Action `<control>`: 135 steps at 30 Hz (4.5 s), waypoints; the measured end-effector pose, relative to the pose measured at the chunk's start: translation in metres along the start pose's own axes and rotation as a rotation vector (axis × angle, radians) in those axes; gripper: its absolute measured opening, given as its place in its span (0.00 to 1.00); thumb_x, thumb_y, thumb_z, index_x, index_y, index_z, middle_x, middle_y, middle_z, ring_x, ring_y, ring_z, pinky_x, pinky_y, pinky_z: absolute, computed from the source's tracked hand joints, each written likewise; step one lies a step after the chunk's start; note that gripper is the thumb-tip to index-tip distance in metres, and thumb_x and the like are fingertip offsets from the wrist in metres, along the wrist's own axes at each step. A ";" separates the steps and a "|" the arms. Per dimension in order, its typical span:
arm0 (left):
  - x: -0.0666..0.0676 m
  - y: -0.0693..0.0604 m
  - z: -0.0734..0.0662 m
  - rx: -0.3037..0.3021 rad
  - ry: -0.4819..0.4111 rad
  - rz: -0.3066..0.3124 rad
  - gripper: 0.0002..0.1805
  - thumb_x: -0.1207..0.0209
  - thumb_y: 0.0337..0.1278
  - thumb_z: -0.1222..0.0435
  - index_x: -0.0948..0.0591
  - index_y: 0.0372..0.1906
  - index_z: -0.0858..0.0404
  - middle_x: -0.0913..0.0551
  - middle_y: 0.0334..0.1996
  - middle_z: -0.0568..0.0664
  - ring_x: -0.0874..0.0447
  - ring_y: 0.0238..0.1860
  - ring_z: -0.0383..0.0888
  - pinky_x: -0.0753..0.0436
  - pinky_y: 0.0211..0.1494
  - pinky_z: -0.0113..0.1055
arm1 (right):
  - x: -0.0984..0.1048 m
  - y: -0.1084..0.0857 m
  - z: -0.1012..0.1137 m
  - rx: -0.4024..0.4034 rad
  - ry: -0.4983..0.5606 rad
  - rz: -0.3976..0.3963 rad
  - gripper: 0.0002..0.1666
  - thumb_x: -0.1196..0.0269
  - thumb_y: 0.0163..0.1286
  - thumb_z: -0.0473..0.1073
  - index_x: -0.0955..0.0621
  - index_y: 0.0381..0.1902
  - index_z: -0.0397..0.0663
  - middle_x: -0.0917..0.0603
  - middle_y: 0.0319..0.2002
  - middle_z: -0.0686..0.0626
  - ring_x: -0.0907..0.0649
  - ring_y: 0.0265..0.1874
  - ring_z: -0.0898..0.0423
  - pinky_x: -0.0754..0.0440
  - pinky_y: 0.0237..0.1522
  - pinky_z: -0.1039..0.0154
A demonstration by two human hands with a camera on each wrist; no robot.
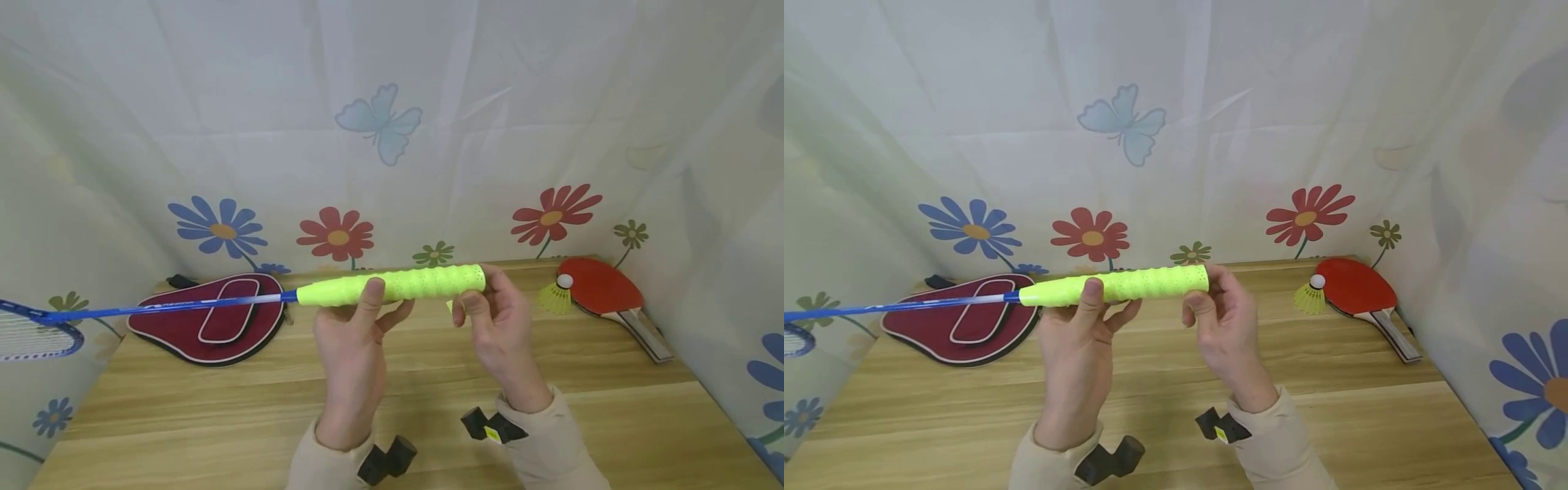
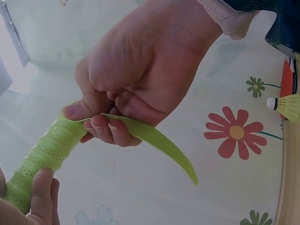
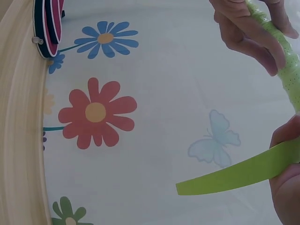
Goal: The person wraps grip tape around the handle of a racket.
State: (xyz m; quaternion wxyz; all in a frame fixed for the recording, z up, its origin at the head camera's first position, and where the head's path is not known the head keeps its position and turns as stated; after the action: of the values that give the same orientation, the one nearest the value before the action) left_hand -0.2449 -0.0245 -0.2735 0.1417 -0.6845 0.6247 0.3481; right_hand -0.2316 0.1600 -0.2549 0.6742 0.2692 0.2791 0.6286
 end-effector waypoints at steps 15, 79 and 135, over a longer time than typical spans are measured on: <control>-0.024 -0.005 -0.014 -0.086 -0.152 0.247 0.18 0.51 0.68 0.78 0.29 0.57 0.60 0.19 0.53 0.61 0.24 0.58 0.62 0.27 0.64 0.55 | 0.002 0.001 0.001 -0.057 0.100 -0.007 0.09 0.46 0.73 0.31 0.27 0.45 0.25 0.24 0.24 0.46 0.25 0.21 0.56 0.21 0.24 0.69; -0.005 -0.001 -0.007 -0.042 -0.055 0.060 0.14 0.45 0.68 0.70 0.34 0.52 0.67 0.18 0.44 0.60 0.16 0.48 0.54 0.18 0.50 0.53 | -0.005 0.001 0.006 0.013 0.135 0.050 0.20 0.38 0.68 0.43 0.26 0.44 0.27 0.22 0.26 0.48 0.26 0.21 0.57 0.25 0.20 0.70; -0.020 -0.005 -0.007 -0.004 -0.070 0.194 0.15 0.51 0.67 0.74 0.35 0.55 0.61 0.22 0.54 0.62 0.24 0.58 0.60 0.26 0.64 0.53 | 0.001 0.000 0.008 -0.027 0.026 0.006 0.13 0.44 0.73 0.34 0.26 0.46 0.24 0.27 0.20 0.46 0.28 0.18 0.57 0.28 0.18 0.69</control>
State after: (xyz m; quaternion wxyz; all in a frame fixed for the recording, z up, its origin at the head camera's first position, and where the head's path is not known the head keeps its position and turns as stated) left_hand -0.2377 -0.0127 -0.2570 0.1277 -0.6085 0.6820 0.3850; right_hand -0.2262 0.1609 -0.2495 0.6722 0.2530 0.2786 0.6376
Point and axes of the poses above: each hand's wrist, its own y-axis towards the middle knuckle, its own x-axis out of the back of the hand, z = x × y, the point moved 10 cm from there along y, towards the middle knuckle
